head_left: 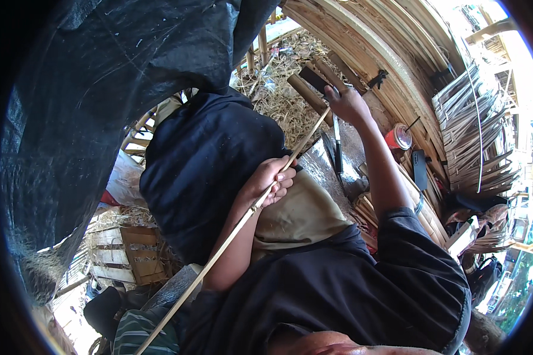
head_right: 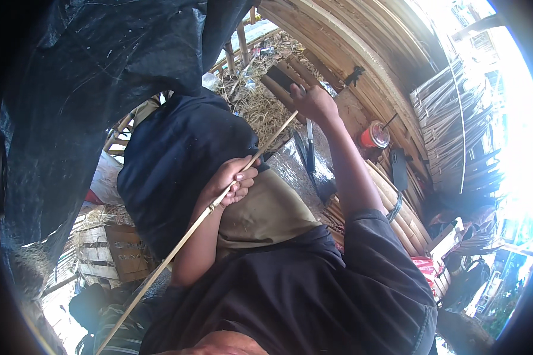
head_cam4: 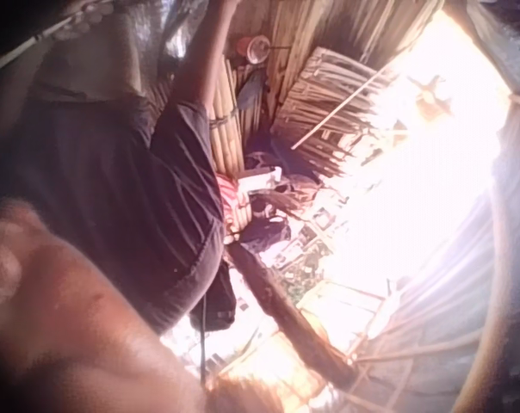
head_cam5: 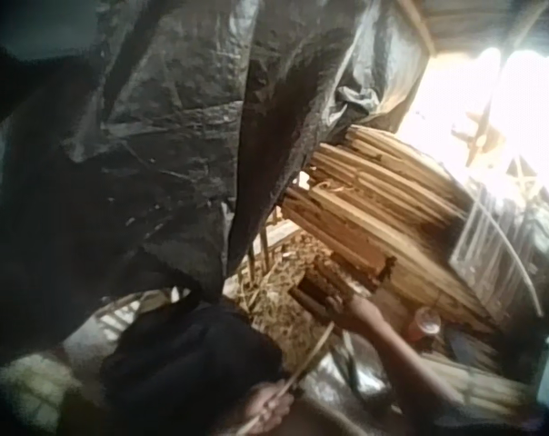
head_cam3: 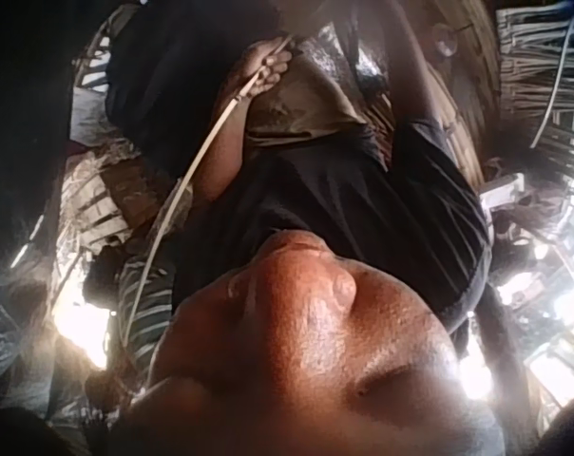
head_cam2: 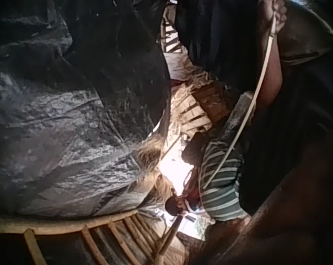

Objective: The person whittles a thin wooden rod by hand using a blade to shave off strips while holding the rod across their lap.

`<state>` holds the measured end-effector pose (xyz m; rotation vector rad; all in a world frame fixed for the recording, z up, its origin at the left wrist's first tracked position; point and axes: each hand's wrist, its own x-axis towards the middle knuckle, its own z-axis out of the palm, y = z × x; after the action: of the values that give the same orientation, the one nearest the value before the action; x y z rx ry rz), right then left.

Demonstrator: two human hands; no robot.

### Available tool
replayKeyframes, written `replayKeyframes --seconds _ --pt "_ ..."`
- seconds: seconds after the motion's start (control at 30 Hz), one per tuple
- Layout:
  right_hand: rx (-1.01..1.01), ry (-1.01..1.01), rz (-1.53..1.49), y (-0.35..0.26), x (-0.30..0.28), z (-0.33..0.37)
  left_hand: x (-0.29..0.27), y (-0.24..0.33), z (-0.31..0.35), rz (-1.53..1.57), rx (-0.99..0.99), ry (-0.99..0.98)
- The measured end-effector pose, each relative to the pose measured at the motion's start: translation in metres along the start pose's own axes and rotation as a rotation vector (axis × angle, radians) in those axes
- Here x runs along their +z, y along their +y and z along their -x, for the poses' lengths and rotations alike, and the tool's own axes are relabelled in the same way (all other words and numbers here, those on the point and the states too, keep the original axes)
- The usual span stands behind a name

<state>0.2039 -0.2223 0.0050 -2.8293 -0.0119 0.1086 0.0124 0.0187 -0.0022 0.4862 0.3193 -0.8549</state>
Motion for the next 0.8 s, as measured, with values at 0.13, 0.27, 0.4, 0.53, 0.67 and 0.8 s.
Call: replayKeyframes --seconds 0.13,0.27,0.4,0.53,0.67,0.8 --pt "0.256 -0.416 -0.019 -0.014 -0.008 0.021 0.0 -0.001 0.001 0.069 -0.005 0.041" --pt "0.265 -0.508 0.03 0.011 0.014 0.024 0.005 -0.003 0.001 0.065 0.002 0.049" --pt "0.255 -0.499 0.003 0.009 0.017 0.027 0.001 -0.008 -0.001 0.071 0.022 0.04" --pt "0.042 -0.473 0.108 -0.015 0.012 0.062 0.001 -0.003 -0.001 0.103 -0.022 0.041" --pt "0.231 -0.548 0.097 0.006 0.0 0.024 0.003 -0.005 0.004 0.023 0.01 0.032" --pt "0.108 -0.372 0.166 0.016 0.016 0.056 0.004 -0.007 0.004 0.047 -0.012 0.055"
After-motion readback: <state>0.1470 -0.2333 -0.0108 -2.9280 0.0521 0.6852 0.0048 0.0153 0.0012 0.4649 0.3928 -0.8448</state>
